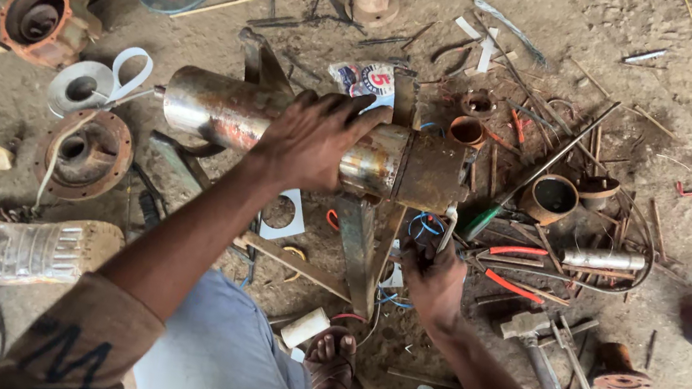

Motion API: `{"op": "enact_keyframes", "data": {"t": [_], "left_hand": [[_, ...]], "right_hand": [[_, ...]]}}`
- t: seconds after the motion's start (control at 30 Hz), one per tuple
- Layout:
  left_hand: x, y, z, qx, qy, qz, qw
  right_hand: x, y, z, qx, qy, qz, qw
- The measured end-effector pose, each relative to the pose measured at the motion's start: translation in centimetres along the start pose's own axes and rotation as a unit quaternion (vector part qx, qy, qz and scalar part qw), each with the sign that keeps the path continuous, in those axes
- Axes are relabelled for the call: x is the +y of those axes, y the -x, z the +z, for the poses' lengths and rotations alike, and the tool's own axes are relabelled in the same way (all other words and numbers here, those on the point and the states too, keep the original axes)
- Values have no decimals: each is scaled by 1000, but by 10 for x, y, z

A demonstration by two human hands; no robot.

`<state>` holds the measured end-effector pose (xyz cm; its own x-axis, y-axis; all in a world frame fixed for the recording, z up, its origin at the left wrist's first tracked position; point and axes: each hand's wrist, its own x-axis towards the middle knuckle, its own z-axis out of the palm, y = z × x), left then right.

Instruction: The person uses a hammer to repeatedly strike a metal cylinder clamped in a vise. They rotate the cylinder to hit different sections and occasionally use a wrench to adjust the vise or the cylinder's position.

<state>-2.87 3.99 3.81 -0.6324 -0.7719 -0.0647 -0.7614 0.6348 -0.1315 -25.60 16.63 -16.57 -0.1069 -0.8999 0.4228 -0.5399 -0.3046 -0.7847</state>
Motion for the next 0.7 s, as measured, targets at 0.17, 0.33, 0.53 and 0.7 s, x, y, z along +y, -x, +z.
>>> {"op": "enact_keyframes", "data": {"t": [0.17,0.33,0.53,0.7], "left_hand": [[-6,2,1,-2,11,15,1000],[-2,0,11,19,-14,-16,1000],[1,5,13,64,-24,-9,998],[4,7,9,62,-5,-26,998]], "right_hand": [[20,10,-13,-53,-66,13,996],[2,7,-8,20,27,-113,993],[-105,-2,-71,-217,-301,469,801],[-141,-18,-97,-125,-401,573,703]]}}
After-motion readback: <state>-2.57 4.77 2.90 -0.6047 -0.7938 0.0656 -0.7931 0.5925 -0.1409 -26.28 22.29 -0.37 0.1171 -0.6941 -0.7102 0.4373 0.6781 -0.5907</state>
